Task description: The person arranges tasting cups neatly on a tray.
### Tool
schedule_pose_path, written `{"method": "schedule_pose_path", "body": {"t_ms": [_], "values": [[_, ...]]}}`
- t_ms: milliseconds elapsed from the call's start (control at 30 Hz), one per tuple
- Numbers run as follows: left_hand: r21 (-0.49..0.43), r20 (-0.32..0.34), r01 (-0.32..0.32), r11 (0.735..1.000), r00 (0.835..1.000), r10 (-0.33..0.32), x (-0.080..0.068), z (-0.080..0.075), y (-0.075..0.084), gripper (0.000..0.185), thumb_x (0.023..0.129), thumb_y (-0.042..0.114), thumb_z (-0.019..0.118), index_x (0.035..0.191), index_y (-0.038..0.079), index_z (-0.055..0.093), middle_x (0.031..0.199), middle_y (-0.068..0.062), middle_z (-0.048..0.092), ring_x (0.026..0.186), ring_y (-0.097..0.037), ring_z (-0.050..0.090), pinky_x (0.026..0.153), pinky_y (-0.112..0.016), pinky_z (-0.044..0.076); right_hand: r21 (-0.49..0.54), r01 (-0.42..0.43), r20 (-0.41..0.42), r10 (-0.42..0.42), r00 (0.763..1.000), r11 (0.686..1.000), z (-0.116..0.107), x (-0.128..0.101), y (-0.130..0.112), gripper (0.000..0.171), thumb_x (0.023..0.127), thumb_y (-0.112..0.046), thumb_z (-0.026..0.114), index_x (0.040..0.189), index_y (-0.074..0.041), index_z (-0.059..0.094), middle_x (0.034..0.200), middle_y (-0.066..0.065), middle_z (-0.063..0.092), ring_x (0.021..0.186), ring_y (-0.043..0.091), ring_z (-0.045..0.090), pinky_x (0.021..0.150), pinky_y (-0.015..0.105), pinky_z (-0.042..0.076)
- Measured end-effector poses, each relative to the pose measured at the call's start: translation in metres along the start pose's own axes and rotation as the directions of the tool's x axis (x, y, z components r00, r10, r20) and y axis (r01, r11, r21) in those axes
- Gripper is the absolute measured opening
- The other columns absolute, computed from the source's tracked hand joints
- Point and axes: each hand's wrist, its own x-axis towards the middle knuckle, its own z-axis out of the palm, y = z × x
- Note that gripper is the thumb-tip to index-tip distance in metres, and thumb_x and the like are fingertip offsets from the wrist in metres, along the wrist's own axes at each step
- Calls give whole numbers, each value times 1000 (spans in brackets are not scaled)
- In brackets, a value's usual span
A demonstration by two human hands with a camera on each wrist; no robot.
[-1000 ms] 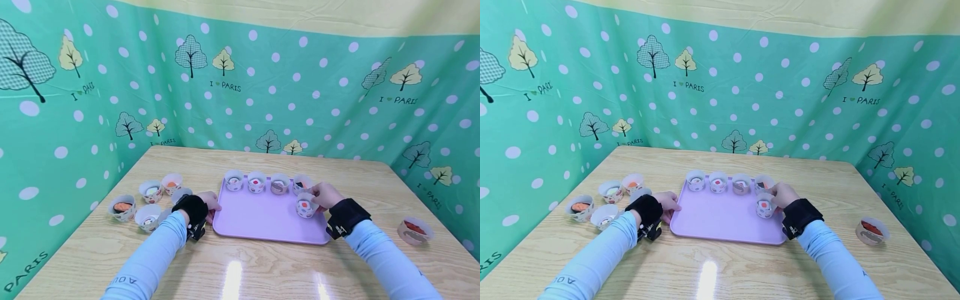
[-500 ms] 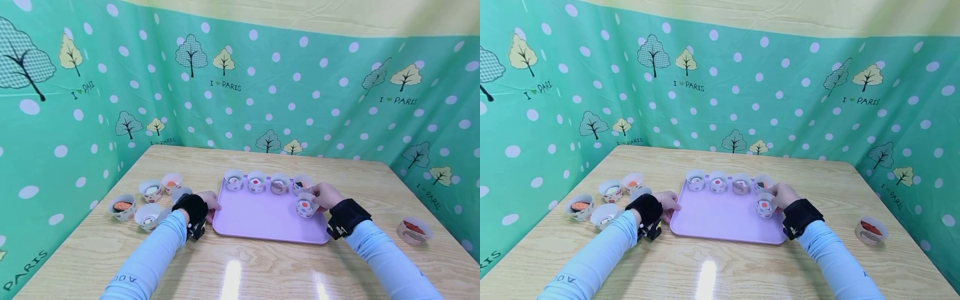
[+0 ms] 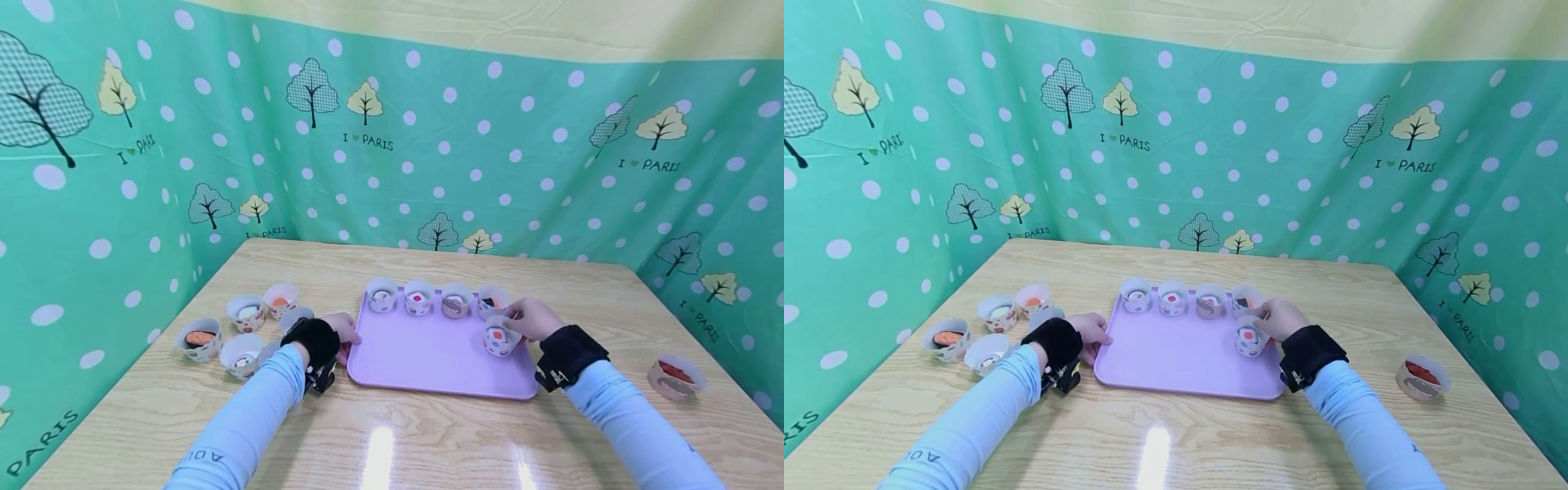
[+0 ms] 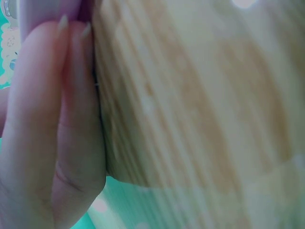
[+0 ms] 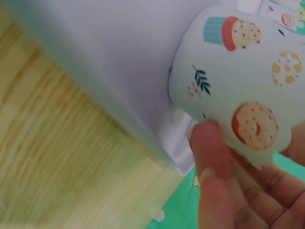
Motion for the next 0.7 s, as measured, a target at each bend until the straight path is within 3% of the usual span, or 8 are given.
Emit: {"method": "schedule_pose_path", "body": {"t_ms": [100,200,267,333,467,600,700], "values": [[-4,3,-2,1000,1000,2,0,0,0,8,82,4,50,79,3,42,62,-9,47,43,-13,49,42,-19,49,-68,60,-45,-63,997,996,-6,-3,2,26,82,-20,54,95,2,59,82,12,58,66,18,53,53,27,46],[-17,4,-7,1000,1000,7,0,0,-1,10,81,3,50,77,4,41,62,-9,47,44,-13,49,43,-20,49,-103,92,-70,-99,993,990,-14,-7,6,46,83,-32,52,113,2,50,103,23,55,88,33,54,71,40,48],[-21,4,-10,1000,1000,10,0,0,-1,10,81,3,50,76,4,41,62,-9,47,45,-14,49,44,-21,49,-91,90,-68,-96,993,992,-20,-9,11,63,84,-43,45,126,2,35,122,29,41,109,43,41,87,52,39],[-19,1,-15,1000,1000,15,-1,0,-1,10,81,3,50,76,4,41,62,-9,47,46,-14,49,44,-21,50,-77,84,-63,-89,994,994,-24,-12,18,77,85,-52,36,134,3,16,134,31,21,121,47,20,97,59,23],[12,-2,-28,1000,1000,28,-2,0,-2,7,82,4,49,77,2,43,62,-9,48,45,-13,50,45,-21,50,-78,76,-84,-82,993,994,-34,-19,35,82,86,-56,23,134,6,0,136,33,-2,124,48,-5,98,63,1],[22,3,-27,999,1000,27,-2,1,-3,7,82,3,49,77,2,43,62,-8,48,45,-13,49,43,-20,49,-77,61,-117,-70,991,995,-46,-28,61,81,88,-52,22,131,12,-2,133,38,-4,121,51,-9,97,63,0],[8,9,-21,1000,1000,21,-2,1,-2,8,82,3,49,78,2,42,62,-9,47,45,-13,49,43,-20,49,-71,24,-115,-32,993,997,-59,-37,86,81,88,-51,23,130,14,-2,129,42,-2,118,55,-6,95,65,5]]}}
